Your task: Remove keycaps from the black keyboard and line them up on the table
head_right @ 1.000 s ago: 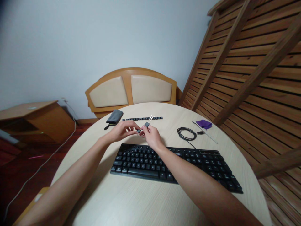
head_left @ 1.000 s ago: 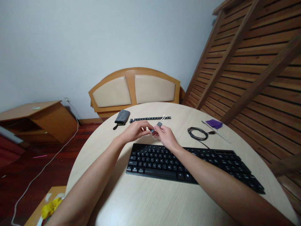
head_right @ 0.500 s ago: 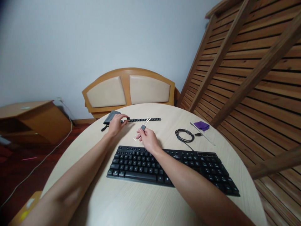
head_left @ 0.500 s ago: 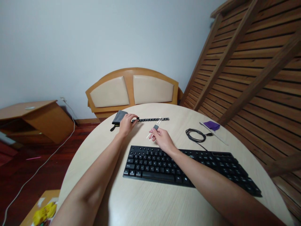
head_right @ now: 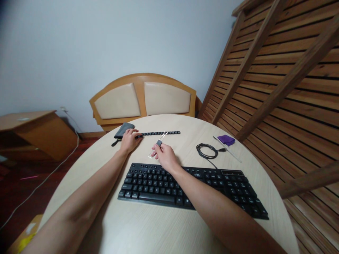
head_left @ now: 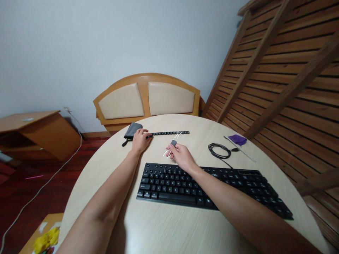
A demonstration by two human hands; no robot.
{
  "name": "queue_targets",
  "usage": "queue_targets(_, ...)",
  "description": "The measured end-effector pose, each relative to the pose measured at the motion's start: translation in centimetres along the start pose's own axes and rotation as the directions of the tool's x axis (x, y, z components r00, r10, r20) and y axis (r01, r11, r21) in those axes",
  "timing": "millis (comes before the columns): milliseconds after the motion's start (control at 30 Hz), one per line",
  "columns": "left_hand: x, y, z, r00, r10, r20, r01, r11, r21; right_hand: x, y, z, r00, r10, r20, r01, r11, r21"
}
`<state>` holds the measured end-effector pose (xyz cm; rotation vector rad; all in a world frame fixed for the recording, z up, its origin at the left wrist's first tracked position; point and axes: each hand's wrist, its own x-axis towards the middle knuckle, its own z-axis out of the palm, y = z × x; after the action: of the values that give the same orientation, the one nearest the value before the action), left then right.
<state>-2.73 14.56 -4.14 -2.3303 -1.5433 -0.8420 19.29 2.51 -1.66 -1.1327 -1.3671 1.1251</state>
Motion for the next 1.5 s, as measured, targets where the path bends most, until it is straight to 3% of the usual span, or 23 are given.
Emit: queue_targets(1500,0.10,-0.02,0.38,1.000,0.012,0.018,-0.011,0.999,-0.041,-0.48,-0.51,0.13,0.999,-0.013,0.040,0.015,0.999,-0.051)
